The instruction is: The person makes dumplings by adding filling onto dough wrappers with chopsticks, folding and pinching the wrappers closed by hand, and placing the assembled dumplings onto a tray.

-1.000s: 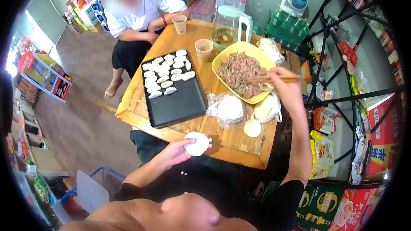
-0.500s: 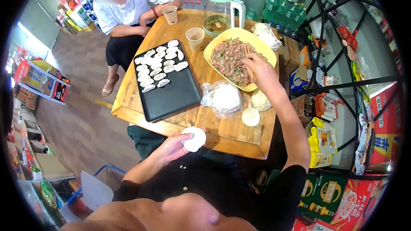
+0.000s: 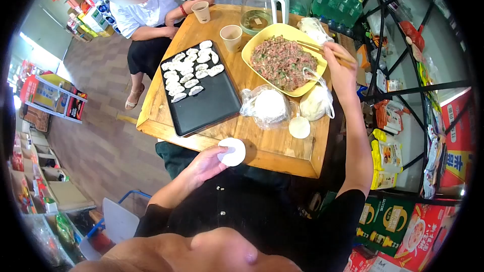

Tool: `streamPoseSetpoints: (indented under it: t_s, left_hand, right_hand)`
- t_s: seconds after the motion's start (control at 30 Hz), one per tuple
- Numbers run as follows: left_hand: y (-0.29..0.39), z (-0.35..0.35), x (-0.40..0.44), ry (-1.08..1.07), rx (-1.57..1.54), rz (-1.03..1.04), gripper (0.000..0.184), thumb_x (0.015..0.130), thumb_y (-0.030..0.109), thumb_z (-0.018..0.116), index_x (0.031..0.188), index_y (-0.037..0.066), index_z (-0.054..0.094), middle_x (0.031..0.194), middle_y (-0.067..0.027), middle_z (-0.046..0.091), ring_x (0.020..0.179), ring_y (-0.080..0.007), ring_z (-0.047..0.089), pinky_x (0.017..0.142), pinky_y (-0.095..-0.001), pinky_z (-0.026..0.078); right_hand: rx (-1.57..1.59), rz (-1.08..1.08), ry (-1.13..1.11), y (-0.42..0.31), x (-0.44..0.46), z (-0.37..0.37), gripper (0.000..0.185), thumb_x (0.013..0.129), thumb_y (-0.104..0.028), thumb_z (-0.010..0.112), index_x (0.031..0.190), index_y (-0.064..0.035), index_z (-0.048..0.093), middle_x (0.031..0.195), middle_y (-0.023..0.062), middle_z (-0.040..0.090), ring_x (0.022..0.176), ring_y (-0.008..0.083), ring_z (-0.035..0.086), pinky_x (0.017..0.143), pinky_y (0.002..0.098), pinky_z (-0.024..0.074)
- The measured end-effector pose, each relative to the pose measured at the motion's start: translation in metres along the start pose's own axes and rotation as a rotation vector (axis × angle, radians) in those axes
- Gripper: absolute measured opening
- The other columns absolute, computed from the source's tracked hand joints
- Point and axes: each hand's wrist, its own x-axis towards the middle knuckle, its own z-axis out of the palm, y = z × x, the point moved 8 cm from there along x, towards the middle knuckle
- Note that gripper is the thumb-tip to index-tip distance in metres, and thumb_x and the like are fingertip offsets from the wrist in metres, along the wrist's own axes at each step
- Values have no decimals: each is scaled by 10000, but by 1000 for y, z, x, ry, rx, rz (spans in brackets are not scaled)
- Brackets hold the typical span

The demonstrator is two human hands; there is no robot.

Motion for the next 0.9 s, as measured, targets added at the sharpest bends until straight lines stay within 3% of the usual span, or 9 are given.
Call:
streamPoseSetpoints:
  t_s: [0.07, 0.17, 0.23, 0.33, 0.43, 0.57, 0.77, 0.9]
  left_hand:
    - [-2, 1, -2, -5, -40, -4, 517, 887, 115, 649, 1355, -26, 480, 1296, -114, 595, 1198, -221, 574, 1040, -343, 457]
    - [-2, 10, -10, 22, -27, -3, 544, 881, 117, 635, 1365, -47, 448, 1334, -150, 571, 1244, -255, 545, 1093, -361, 413]
    - [2, 30, -17, -86, -62, 10, 565, 869, 121, 617, 1367, -71, 432, 1370, -202, 538, 1290, -291, 512, 1145, -377, 353]
    - [3, 36, -23, -124, -98, 7, 596, 856, 133, 610, 1372, -93, 414, 1403, -239, 500, 1326, -324, 477, 1175, -388, 306]
    - [4, 43, -27, -184, -109, 9, 519, 895, 123, 586, 1355, -78, 452, 1364, -195, 546, 1289, -289, 515, 1160, -372, 318]
    - [3, 46, -27, -185, -123, -7, 529, 895, 125, 592, 1361, -77, 443, 1369, -200, 541, 1298, -295, 507, 1165, -372, 313]
    - [4, 49, -25, -184, -137, -26, 539, 889, 117, 606, 1363, -76, 437, 1376, -213, 528, 1309, -309, 495, 1172, -378, 305]
    - [6, 54, -26, -200, -133, -17, 539, 889, 113, 604, 1365, -76, 435, 1377, -215, 527, 1306, -311, 498, 1171, -382, 309]
  right_hand:
    - [221, 97, -20, 41, 9, 7, 199, 933, -112, 645, 1037, 54, 677, 973, 69, 696, 897, 117, 641, 806, 255, 507]
    - [196, 94, -58, 59, 9, 21, 196, 933, -116, 650, 1047, 39, 684, 957, 45, 693, 891, 107, 636, 792, 246, 506]
    - [207, 141, -70, 47, 0, 28, 202, 934, -122, 651, 1052, 39, 685, 949, 47, 694, 889, 103, 635, 786, 246, 506]
    - [155, 37, -112, 32, -9, 38, 195, 936, -120, 648, 1043, 38, 687, 951, 56, 691, 853, 104, 625, 763, 241, 497]
    - [63, -57, -221, 1, -21, 42, 186, 935, -105, 642, 1045, 40, 683, 994, 68, 688, 853, 117, 628, 761, 244, 497]
    - [141, 23, -269, -8, -34, 37, 184, 936, -96, 632, 1051, 39, 679, 1000, 79, 683, 875, 127, 632, 784, 247, 493]
    - [18, -33, -158, -12, -21, 16, 174, 943, -99, 622, 1039, 35, 678, 996, 77, 688, 888, 120, 626, 783, 244, 490]
    - [108, -7, -201, 9, -18, 34, 170, 942, -108, 628, 1031, 29, 676, 951, 44, 669, 857, 97, 606, 745, 239, 484]
